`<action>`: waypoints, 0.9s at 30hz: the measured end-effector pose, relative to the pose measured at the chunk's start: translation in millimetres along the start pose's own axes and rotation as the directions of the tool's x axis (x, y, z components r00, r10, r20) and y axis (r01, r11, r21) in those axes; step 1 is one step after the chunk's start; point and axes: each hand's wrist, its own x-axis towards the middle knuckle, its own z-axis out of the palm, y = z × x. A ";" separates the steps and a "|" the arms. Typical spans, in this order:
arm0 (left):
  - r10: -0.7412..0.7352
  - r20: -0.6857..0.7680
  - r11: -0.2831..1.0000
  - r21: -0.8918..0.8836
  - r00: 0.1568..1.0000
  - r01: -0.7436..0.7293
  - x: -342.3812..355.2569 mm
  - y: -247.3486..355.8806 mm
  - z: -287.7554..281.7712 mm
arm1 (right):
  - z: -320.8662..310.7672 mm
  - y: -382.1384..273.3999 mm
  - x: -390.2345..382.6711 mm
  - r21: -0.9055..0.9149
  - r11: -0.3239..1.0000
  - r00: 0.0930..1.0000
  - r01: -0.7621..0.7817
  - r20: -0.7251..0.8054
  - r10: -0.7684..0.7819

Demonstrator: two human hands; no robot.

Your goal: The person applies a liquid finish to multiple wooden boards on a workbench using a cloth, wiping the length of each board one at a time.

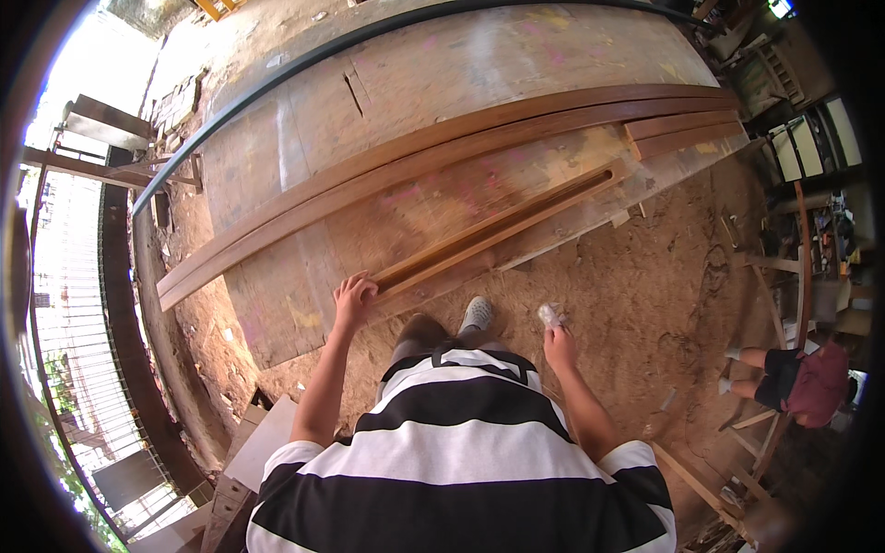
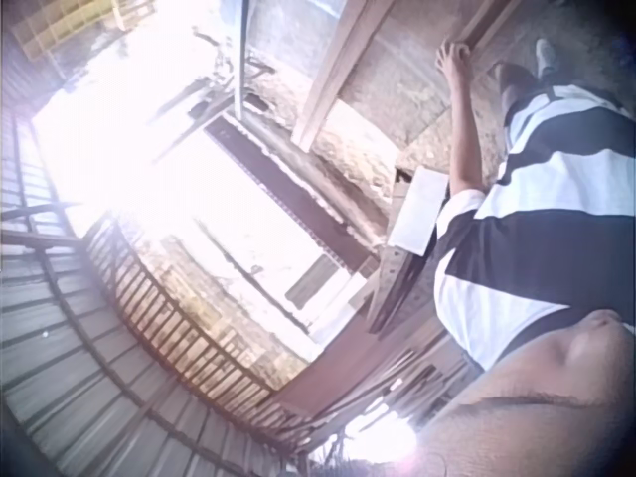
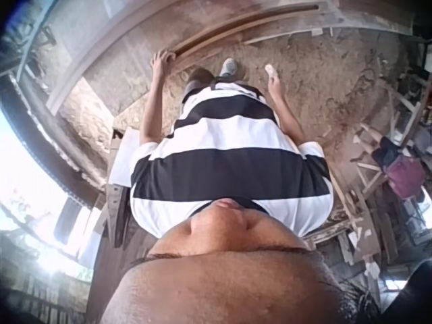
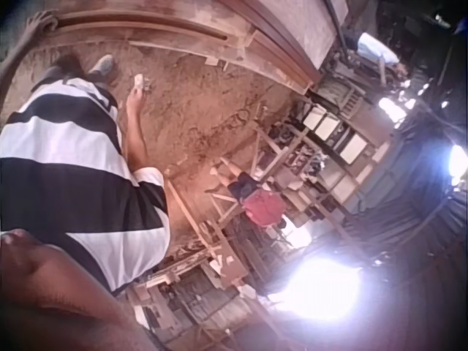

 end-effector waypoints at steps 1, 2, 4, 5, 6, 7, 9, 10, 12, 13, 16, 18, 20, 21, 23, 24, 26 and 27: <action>0.003 0.007 1.000 -0.013 1.000 -0.003 -1.6 -4.3 0.7 | -3.0 -15.7 0.6 -0.010 1.000 1.000 0.002 0.007 -0.002; -0.009 0.009 1.000 -0.022 1.000 0.009 -3.8 -6.8 -0.2 | -6.6 -35.4 2.9 0.035 0.995 0.996 0.089 0.008 -0.090; -0.005 -0.114 0.987 -0.161 0.993 -0.014 -9.6 -5.4 -7.4 | -12.0 -72.2 9.4 0.070 0.982 0.984 0.176 0.017 -0.178; -0.013 -0.113 0.985 -0.171 0.994 -0.006 -14.7 -4.6 -9.1 | -12.0 -86.3 14.1 0.092 0.968 0.972 0.232 0.007 -0.234; -0.001 -0.147 0.996 -0.090 0.989 -0.012 -20.4 -3.0 -10.2 | -12.6 -100.4 19.5 0.115 0.951 0.957 0.287 -0.004 -0.289; 0.017 -0.181 1.000 -0.010 0.983 -0.019 -23.7 0.5 -11.7 | -11.6 -110.5 27.4 0.104 0.952 0.957 0.287 0.001 -0.289; 0.057 -0.147 0.998 0.035 0.987 -0.053 -32.1 16.4 -10.3 | -7.1 -123.3 30.3 0.122 0.975 0.982 0.185 0.021 -0.189; 0.103 -0.125 0.991 0.096 0.987 -0.091 -35.1 21.9 -10.7 | -5.1 -132.5 26.4 0.113 0.976 0.981 0.186 0.026 -0.190; 0.116 -0.109 0.992 0.057 0.987 -0.110 -39.9 20.8 -0.8 | 0.5 -152.1 24.8 0.116 0.987 0.993 0.114 -0.016 -0.113; 0.142 -0.083 0.990 0.016 0.986 -0.141 -40.7 21.4 4.1 | 2.6 -154.8 20.8 0.104 0.988 0.994 0.110 -0.021 -0.109; 0.083 -0.096 0.996 -0.014 0.992 -0.085 -37.3 27.8 6.1 | 17.7 -138.6 -9.7 0.113 0.993 0.998 0.044 -0.044 -0.040; 0.071 -0.110 0.996 -0.037 0.991 -0.075 -32.6 25.9 6.0 | 25.7 -120.9 -36.3 -0.021 0.996 0.995 -0.090 -0.052 0.089; 0.125 -0.081 0.990 -0.058 0.989 -0.130 -27.7 12.3 6.6 | 32.8 -99.1 -63.3 0.014 0.997 0.994 -0.074 -0.076 0.074; 0.150 -0.078 0.986 -0.061 0.986 -0.155 -26.6 7.0 7.9 | 36.8 -85.6 -78.9 0.057 0.988 0.985 -0.144 -0.088 0.148; 0.160 -0.034 0.986 -0.052 0.987 -0.161 -24.6 5.2 3.7 | 43.8 -53.4 -108.9 0.107 0.971 0.968 -0.216 -0.107 0.227; 0.164 0.014 0.986 -0.043 0.986 -0.163 -22.1 8.3 4.2 | 42.5 -33.4 -127.1 0.065 0.971 0.962 -0.230 -0.138 0.237; 0.199 0.021 0.979 -0.044 0.980 -0.198 -18.8 10.0 5.5 | 42.5 -18.9 -144.8 0.030 0.968 0.953 -0.248 -0.172 0.249; 0.215 0.024 0.976 -0.042 0.976 -0.214 -17.0 11.7 6.2 | 41.9 -14.4 -149.3 0.009 0.931 0.918 -0.364 -0.165 0.360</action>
